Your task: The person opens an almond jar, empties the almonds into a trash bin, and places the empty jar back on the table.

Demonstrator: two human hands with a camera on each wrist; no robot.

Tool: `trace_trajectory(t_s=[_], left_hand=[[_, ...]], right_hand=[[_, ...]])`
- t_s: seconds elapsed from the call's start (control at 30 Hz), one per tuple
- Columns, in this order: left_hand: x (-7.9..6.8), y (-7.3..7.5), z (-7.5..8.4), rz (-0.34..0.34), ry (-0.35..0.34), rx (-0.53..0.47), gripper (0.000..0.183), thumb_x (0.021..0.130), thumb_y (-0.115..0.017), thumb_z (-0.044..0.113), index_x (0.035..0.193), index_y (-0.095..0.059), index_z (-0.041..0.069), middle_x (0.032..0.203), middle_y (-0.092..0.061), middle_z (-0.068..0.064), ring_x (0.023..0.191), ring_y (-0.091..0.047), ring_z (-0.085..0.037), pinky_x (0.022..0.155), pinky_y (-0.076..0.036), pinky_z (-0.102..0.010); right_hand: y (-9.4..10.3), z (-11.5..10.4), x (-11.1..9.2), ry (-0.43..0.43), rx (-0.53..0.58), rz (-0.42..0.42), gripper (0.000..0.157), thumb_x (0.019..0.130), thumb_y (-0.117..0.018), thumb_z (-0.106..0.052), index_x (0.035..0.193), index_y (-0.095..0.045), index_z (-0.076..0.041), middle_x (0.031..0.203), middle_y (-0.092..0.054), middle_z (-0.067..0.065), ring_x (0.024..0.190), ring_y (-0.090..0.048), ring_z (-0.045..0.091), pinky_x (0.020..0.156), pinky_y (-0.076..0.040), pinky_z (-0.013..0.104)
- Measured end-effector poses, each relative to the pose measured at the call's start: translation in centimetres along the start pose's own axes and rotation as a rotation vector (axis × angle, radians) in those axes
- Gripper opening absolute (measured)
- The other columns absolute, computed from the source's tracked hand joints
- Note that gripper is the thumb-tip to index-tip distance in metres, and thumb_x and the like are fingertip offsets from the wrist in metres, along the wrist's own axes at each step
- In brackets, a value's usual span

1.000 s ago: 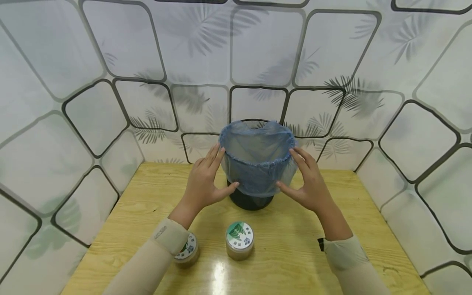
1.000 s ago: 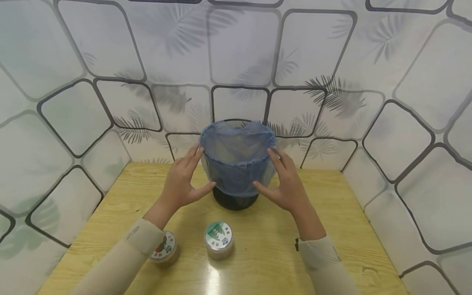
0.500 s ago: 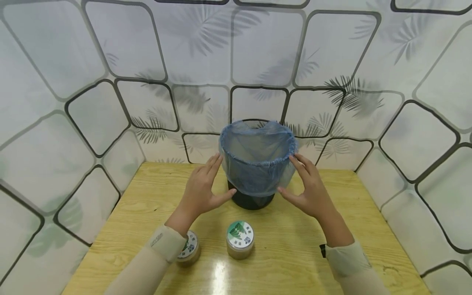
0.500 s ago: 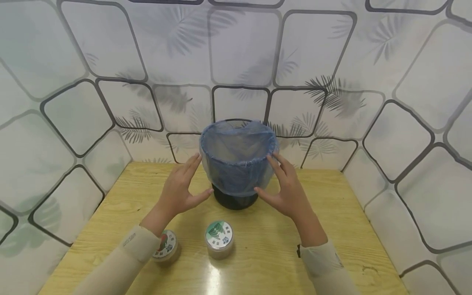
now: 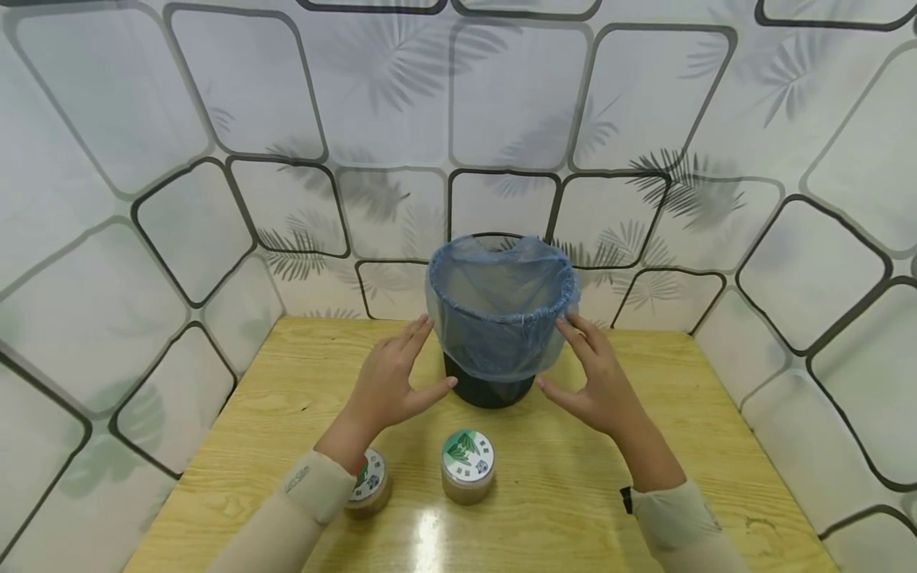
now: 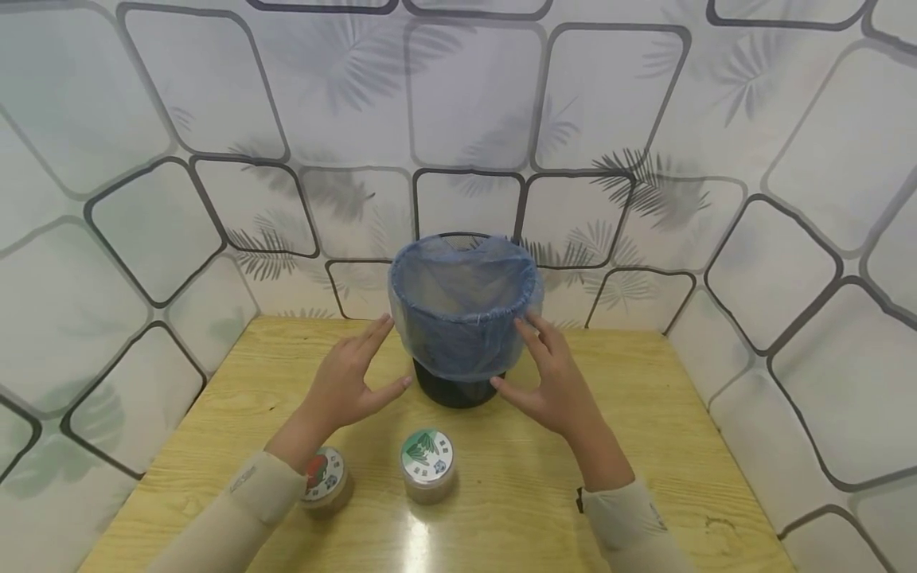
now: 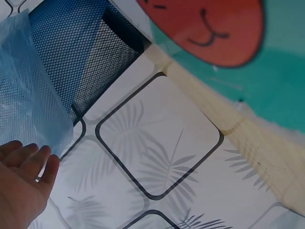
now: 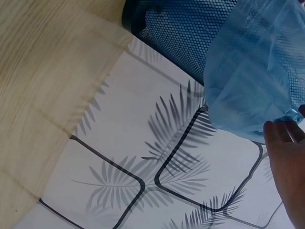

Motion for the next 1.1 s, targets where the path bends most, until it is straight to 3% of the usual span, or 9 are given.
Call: trace_trajectory(t_s=[0.27,0.43,0.83,1.1], left_hand=[[-0.9,0.2,0.7,-0.035,-0.004,-0.028,0.088,0.093,-0.075,0.058,0.157,-0.051,0.003,0.139,-0.071,-0.016,0.097,-0.077,-0.033,0.088,-0.061,-0.054],[-1.5,0.1,0.9,-0.079,0.014,-0.022,0.083,0.093,-0.076,0.057,0.154,-0.056,0.006,0.123,-0.078,-0.014,0.087,-0.077,-0.029,0.079,-0.063,-0.048],[-2.7,-0.1,1.4,-0.198,0.072,-0.029,0.078,0.094,-0.071,0.064,0.151,-0.060,0.011,0.139,-0.071,-0.010,0.115,-0.075,-0.031,0.094,-0.063,-0.048],[-4.0,-1.0,1.2,-0.394,0.203,-0.116,0.078,0.095,-0.068,0.068,0.154,-0.058,0.017,0.150,-0.061,-0.007,0.130,-0.067,-0.030,0.104,-0.058,-0.052]], right_hand=[[-0.6,-0.3,-0.5,0.004,0.000,-0.018,0.093,0.081,-0.092,-0.023,0.161,-0.046,-0.008,0.166,-0.037,0.024,0.149,-0.039,0.049,0.107,-0.046,0.071],[-0.9,-0.3,-1.0,-0.016,-0.003,-0.034,0.095,0.081,-0.092,-0.022,0.162,-0.045,-0.009,0.166,-0.036,0.023,0.150,-0.039,0.049,0.107,-0.047,0.070],[-1.5,-0.4,-1.9,-0.066,0.013,-0.074,0.093,0.083,-0.092,-0.023,0.162,-0.046,-0.011,0.167,-0.035,0.025,0.150,-0.038,0.050,0.102,-0.050,0.071],[-2.0,-0.5,-2.6,-0.093,0.048,-0.103,0.085,0.084,-0.092,-0.025,0.158,-0.052,-0.013,0.164,-0.039,0.024,0.147,-0.042,0.047,0.104,-0.050,0.069]])
Point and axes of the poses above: each hand's wrist, its own x-axis towards the middle knuckle, its own y-axis out of the back of the hand, z = x × y, the point moved 7 cm from there along x, towards the middle knuckle
